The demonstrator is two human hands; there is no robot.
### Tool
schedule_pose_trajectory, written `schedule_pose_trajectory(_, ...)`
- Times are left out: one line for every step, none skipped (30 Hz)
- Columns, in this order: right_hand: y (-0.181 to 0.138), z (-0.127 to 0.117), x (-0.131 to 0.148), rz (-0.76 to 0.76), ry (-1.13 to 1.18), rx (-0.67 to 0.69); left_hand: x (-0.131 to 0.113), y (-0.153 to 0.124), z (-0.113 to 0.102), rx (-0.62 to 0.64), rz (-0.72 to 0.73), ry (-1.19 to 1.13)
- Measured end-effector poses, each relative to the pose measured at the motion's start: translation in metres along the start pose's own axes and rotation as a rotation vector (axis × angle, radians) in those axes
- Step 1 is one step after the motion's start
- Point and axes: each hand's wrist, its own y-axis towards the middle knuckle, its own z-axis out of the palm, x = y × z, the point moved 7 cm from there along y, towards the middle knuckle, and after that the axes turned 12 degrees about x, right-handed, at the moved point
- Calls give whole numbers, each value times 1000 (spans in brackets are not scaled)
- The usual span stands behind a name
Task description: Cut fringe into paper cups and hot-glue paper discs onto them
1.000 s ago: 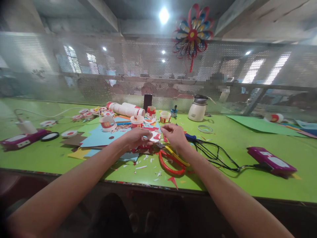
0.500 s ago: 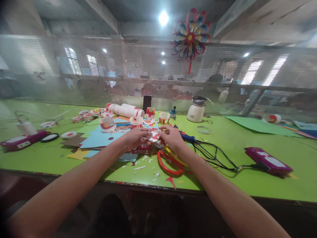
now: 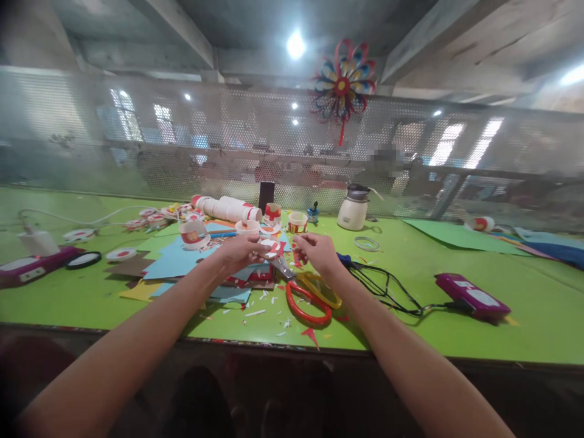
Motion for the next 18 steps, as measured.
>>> schedule_pose_trajectory(2,-7,-1,-5,-21,-30,-3,0,-4,-12,15,-4)
schedule_pose_trajectory(3,-14,-1,-6,-47,-62,-6,0,-8,-23,27,-8)
schedule_pose_trajectory(5,-22,-1,-4,-78,-96,-7,0,-11,-31,35,-12)
schedule_pose_trajectory(7,-31,-1,3,-115,-125,-8,0,-14,-36,37,-16)
schedule_pose_trajectory(8,-40,1,15,-157,-150,-8,1,-16,-38,36,-17)
schedule_pose_trajectory(9,-49,2,28,-202,-167,-7,1,-17,-38,33,-19)
schedule_pose_trajectory(11,-57,5,41,-251,-175,-5,2,-18,-36,31,-19)
schedule_pose_trajectory(12,-66,6,59,-307,-178,-4,3,-19,-35,30,-19)
schedule_pose_trajectory(13,-73,8,81,-367,-173,-3,4,-19,-35,30,-20)
schedule_pose_trajectory(13,-79,7,104,-432,-161,-2,4,-19,-37,32,-22)
schedule_pose_trajectory(14,-83,6,125,-499,-137,-1,5,-19,-40,35,-25)
schedule_pose_trajectory(14,-86,3,151,-566,-108,-1,5,-19,-43,39,-29)
schedule_pose_trajectory(13,-87,-1,171,-630,-79,-1,6,-19,-45,43,-33)
schedule_pose_trajectory(13,-86,-7,190,-693,-50,-1,6,-19,-47,47,-38)
schedule_pose_trajectory(13,-83,-13,208,-755,-21,-1,6,-19,-48,50,-43)
schedule_pose_trajectory(12,-80,-19,221,-812,1,-2,6,-19,-49,52,-47)
schedule_pose_trajectory(12,-77,-25,229,-865,19,-2,6,-20,-50,53,-51)
schedule_pose_trajectory(13,-73,-30,232,-912,35,-1,6,-21,-51,53,-54)
